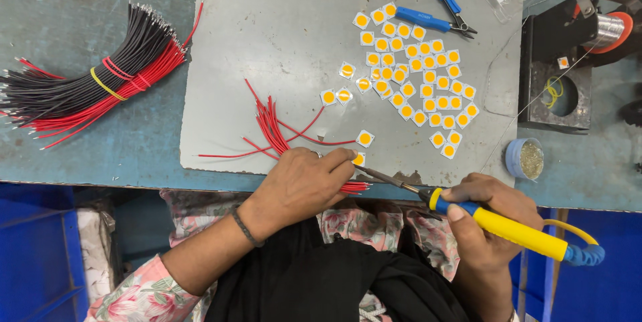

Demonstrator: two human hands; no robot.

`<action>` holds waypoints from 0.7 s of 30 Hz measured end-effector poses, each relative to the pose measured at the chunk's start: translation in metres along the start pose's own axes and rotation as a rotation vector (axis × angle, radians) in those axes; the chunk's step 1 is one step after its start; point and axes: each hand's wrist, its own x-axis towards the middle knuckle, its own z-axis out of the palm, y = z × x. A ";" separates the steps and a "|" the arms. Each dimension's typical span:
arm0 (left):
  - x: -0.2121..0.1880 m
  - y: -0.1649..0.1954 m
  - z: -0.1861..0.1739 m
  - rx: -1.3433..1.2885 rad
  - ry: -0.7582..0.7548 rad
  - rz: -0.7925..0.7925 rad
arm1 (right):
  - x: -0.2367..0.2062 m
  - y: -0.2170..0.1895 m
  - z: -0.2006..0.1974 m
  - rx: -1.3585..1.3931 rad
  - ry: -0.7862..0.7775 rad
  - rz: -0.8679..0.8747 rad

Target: The person repeatedly picks small square LED modules and red wires from a workbench, then uses a soldering iron to attach the wires to the LED pads. Completed units are set aside on the table while the process continues with additional LEDs and wires.

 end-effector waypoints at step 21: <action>0.003 -0.003 0.002 -0.010 0.008 -0.007 | 0.007 0.005 0.003 0.046 -0.017 -0.078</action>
